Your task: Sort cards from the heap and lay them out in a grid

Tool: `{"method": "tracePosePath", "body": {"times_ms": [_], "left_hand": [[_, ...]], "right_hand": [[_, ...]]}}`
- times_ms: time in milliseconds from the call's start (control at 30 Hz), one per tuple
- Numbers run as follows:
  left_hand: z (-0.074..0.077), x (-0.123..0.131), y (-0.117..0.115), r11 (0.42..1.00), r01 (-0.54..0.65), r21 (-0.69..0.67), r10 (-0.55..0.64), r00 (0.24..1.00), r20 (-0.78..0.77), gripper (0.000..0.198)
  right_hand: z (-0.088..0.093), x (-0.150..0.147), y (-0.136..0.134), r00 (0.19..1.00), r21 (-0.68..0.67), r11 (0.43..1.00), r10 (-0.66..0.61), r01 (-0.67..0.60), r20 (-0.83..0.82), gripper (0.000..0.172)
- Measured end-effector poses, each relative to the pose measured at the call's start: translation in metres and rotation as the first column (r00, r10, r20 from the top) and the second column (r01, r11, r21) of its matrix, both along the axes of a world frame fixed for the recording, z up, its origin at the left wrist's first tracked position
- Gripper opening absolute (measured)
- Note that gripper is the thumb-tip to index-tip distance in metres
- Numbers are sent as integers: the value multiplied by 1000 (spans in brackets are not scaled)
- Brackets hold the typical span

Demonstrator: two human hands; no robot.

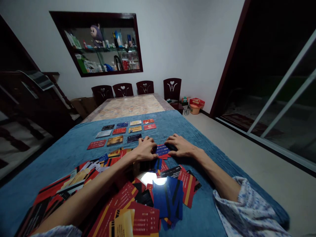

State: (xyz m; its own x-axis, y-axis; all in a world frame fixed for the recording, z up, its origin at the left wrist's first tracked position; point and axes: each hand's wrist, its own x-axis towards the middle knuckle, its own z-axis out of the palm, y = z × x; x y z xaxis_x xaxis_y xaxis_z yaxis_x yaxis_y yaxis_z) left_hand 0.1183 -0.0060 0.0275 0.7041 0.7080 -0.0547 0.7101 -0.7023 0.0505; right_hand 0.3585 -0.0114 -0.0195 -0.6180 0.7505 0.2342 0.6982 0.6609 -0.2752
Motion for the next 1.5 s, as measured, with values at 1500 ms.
{"method": "tracePosePath", "body": {"times_ms": [1500], "left_hand": [[-1,2,0,998,-26,-52,27,999,25,35]], "right_hand": [[12,-6,-12,998,31,998,-53,52,26,45]]}}
